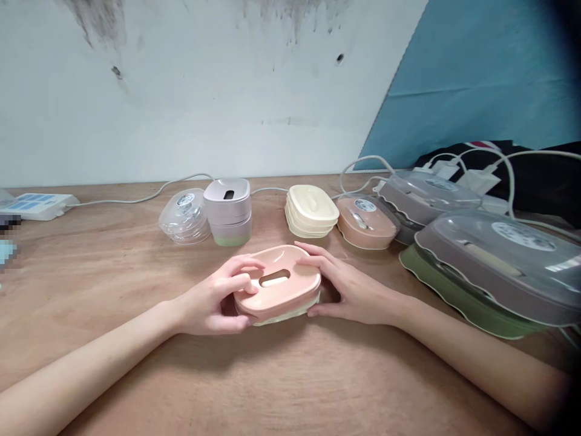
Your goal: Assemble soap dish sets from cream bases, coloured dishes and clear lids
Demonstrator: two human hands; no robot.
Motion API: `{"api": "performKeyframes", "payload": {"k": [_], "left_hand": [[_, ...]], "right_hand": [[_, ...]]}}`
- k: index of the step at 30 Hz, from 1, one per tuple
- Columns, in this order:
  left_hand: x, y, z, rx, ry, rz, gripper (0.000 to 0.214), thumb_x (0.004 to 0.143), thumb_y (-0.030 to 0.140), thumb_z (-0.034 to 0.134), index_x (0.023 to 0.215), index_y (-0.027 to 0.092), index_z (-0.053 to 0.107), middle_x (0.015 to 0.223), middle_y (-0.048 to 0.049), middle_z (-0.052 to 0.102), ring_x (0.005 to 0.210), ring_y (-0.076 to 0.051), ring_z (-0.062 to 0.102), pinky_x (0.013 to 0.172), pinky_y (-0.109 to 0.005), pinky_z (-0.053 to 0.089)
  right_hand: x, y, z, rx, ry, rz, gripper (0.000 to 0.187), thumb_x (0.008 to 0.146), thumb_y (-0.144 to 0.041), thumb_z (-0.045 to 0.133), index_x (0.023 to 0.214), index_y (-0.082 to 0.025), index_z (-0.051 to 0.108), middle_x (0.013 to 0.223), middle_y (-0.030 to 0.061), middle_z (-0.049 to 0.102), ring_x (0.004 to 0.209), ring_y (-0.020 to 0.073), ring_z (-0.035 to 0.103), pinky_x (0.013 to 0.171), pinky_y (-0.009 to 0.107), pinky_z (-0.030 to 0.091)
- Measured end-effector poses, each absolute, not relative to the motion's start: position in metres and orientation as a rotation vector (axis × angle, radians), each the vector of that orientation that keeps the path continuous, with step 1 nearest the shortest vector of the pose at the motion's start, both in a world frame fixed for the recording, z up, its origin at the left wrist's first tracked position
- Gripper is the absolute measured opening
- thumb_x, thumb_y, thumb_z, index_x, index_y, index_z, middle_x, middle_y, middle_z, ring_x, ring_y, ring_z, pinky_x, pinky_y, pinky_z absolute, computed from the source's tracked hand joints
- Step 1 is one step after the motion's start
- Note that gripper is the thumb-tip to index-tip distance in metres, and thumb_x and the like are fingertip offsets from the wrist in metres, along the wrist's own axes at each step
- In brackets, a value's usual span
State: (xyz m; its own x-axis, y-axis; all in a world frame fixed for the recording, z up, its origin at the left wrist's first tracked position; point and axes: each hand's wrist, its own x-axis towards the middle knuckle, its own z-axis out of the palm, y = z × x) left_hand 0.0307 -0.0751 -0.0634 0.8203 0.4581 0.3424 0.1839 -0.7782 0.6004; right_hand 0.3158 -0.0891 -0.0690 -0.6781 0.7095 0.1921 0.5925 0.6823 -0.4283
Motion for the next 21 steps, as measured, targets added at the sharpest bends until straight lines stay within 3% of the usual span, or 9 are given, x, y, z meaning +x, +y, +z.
{"api": "performKeyframes", "payload": {"k": [6, 15, 18, 21], "left_hand": [[0.0326, -0.0752, -0.0674, 2.573, 0.501, 0.673, 0.032, 0.072, 0.026, 0.074, 0.091, 0.019, 0.049, 0.133, -0.0163, 0.039, 0.13, -0.034, 0.033, 0.1, -0.052, 0.04], [0.0333, -0.0785, -0.06, 2.658, 0.447, 0.598, 0.039, 0.071, 0.03, 0.074, 0.097, 0.019, 0.046, 0.132, -0.018, 0.041, 0.13, -0.035, 0.029, 0.102, -0.056, 0.035], [0.034, -0.0783, -0.0596, 2.689, 0.449, 0.578, 0.03, 0.076, 0.03, 0.068, 0.095, 0.018, 0.048, 0.131, -0.0185, 0.042, 0.13, -0.033, 0.03, 0.103, -0.055, 0.035], [0.0361, -0.0799, -0.0618, 2.727, 0.464, 0.605, 0.018, 0.081, 0.025, 0.061, 0.092, 0.018, 0.048, 0.131, -0.0183, 0.042, 0.13, -0.031, 0.032, 0.104, -0.052, 0.034]], "right_hand": [[0.3143, -0.0896, -0.0674, -1.047, -2.53, 0.474, 0.061, 0.076, -0.042, 0.066, 0.123, -0.025, 0.031, 0.139, 0.0165, 0.035, 0.119, 0.0291, 0.049, 0.091, 0.046, 0.046], [0.3144, -0.0894, -0.0662, -0.976, -2.55, 0.452, 0.053, 0.079, -0.041, 0.064, 0.12, -0.023, 0.036, 0.134, 0.0169, 0.038, 0.119, 0.0284, 0.049, 0.092, 0.044, 0.046], [0.3155, -0.0893, -0.0664, -0.969, -2.579, 0.464, 0.059, 0.078, -0.044, 0.064, 0.125, -0.022, 0.035, 0.135, 0.0177, 0.037, 0.121, 0.0293, 0.047, 0.094, 0.044, 0.045], [0.3158, -0.0897, -0.0676, -0.979, -2.583, 0.465, 0.07, 0.08, -0.041, 0.062, 0.136, -0.024, 0.023, 0.137, 0.017, 0.034, 0.123, 0.0286, 0.045, 0.096, 0.045, 0.044]]}}
